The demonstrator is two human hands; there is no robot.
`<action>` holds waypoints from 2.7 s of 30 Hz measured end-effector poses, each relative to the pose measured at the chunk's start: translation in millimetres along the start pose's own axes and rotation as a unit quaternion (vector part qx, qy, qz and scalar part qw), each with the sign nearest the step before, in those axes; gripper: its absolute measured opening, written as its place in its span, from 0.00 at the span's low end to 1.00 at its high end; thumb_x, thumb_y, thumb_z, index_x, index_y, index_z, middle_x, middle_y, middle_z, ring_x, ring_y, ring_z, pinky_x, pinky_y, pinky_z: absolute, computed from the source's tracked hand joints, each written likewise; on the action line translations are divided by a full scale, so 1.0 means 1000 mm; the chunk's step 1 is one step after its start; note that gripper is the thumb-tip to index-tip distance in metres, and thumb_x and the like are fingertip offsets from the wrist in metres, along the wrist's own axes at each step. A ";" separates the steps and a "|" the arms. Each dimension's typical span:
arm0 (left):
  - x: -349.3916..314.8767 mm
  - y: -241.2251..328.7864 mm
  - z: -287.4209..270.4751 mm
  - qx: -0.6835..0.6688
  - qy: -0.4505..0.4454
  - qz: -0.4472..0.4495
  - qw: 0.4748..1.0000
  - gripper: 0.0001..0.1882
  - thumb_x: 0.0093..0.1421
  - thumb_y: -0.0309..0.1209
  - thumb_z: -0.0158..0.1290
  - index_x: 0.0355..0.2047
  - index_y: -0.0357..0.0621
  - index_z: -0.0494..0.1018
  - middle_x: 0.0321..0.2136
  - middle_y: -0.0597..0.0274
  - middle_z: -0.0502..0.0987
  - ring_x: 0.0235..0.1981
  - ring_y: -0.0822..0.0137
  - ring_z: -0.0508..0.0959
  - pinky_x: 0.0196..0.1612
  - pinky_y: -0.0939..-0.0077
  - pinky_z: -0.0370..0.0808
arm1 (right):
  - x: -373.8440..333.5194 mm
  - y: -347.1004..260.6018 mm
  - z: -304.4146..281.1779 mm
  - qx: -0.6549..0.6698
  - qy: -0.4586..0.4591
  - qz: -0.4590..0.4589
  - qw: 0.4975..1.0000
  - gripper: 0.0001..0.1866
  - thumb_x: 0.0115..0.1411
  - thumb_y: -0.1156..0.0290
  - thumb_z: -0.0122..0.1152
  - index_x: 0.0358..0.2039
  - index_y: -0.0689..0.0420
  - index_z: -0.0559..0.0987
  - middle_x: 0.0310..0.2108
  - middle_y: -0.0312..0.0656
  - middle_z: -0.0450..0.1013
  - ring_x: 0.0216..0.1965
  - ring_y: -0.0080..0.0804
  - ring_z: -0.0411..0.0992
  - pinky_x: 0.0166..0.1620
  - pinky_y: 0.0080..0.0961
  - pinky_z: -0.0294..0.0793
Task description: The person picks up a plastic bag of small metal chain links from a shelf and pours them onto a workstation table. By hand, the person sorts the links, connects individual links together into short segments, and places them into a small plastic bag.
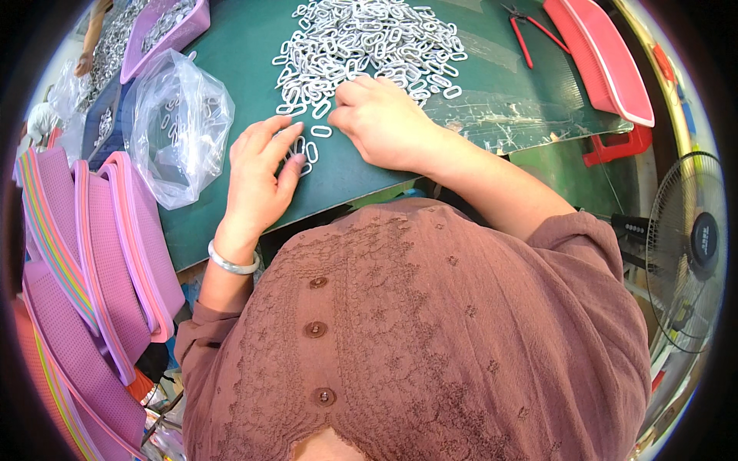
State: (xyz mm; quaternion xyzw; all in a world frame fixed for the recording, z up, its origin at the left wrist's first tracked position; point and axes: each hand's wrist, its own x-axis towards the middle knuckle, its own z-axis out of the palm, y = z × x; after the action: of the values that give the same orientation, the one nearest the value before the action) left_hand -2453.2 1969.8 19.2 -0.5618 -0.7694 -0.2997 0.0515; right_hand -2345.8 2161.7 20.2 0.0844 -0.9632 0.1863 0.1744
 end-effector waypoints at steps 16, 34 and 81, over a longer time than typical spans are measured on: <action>0.020 -0.029 0.002 0.037 0.035 -0.051 0.997 0.13 0.48 0.26 0.57 0.37 0.43 0.76 0.33 0.58 0.74 0.37 0.56 0.73 0.42 0.65 0.68 | 0.014 0.005 0.005 -0.023 0.007 -0.015 1.000 0.05 0.47 0.70 0.60 0.26 0.55 0.78 0.33 0.39 0.67 0.40 0.37 0.66 0.42 0.32 0.64; 0.031 -0.033 -0.009 0.050 -0.033 -0.050 0.997 0.05 0.45 0.21 0.56 0.26 0.40 0.74 0.25 0.58 0.72 0.31 0.56 0.73 0.36 0.65 0.70 | 0.041 0.001 0.014 -0.066 -0.030 -0.021 0.997 0.09 0.48 0.72 0.59 0.32 0.55 0.79 0.29 0.38 0.68 0.37 0.37 0.67 0.41 0.32 0.64; -0.008 0.011 0.014 0.007 -0.034 -0.046 0.998 0.15 0.51 0.35 0.59 0.40 0.48 0.76 0.48 0.54 0.71 0.54 0.49 0.67 0.58 0.51 0.57 | 0.021 0.010 0.009 -0.061 0.037 0.025 0.997 0.06 0.49 0.68 0.59 0.28 0.55 0.79 0.32 0.39 0.69 0.39 0.38 0.67 0.43 0.34 0.64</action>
State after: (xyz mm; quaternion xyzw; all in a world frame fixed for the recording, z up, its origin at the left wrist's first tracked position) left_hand -2436.8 1972.9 9.5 -0.5352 -0.7980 -0.2767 0.0153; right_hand -2370.5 2165.7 17.2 0.0429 -0.9673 0.1348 0.2103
